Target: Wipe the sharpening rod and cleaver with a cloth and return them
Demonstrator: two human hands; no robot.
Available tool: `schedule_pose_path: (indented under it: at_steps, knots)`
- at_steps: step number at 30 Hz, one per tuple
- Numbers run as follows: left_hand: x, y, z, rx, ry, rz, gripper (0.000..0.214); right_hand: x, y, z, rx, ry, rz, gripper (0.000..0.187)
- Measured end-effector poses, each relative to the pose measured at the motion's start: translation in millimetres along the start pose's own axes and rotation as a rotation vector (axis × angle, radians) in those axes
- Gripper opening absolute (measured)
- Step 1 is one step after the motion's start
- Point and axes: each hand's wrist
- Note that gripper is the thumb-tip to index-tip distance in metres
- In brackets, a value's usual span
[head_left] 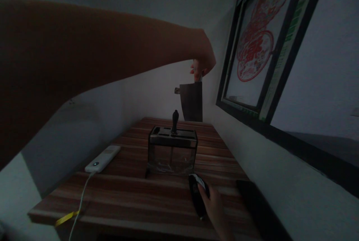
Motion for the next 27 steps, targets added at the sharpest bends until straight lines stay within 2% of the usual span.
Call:
schedule_pose_path:
  at_steps: [3, 7, 11, 20, 27]
  knots:
    - [7.6, 4.9, -2.6, -0.013, -0.105, -0.030, 0.043, 0.2, -3.3, -1.0, 0.009, -0.016, -0.029, 0.051]
    - [16.9, 9.4, 2.0, -0.122, -0.224, -0.022, 0.029, 0.4, -7.5, -2.8, 0.008, -0.031, -0.037, 0.050]
    - [22.1, 12.5, 10.5, -0.255, -0.185, -0.092, 0.019, -0.2, -8.4, -3.5, -0.014, -0.037, -0.035, 0.049]
    - [35.1, 19.7, 31.4, -0.300, -0.158, -0.115, 0.022, -1.9, -8.7, -4.2, -0.023, -0.069, -0.041, 0.045]
    - [38.9, 29.1, 34.8, -0.312, -0.190, -0.134, 0.017, -1.4, -9.6, -4.6, -0.046, -0.072, -0.027, 0.048]
Point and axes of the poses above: each hand's wrist, its own x-axis towards the middle knuckle, its own z-axis out of the palm, y = z × x, and after that the axes turned 10 degrees about z, right-handed
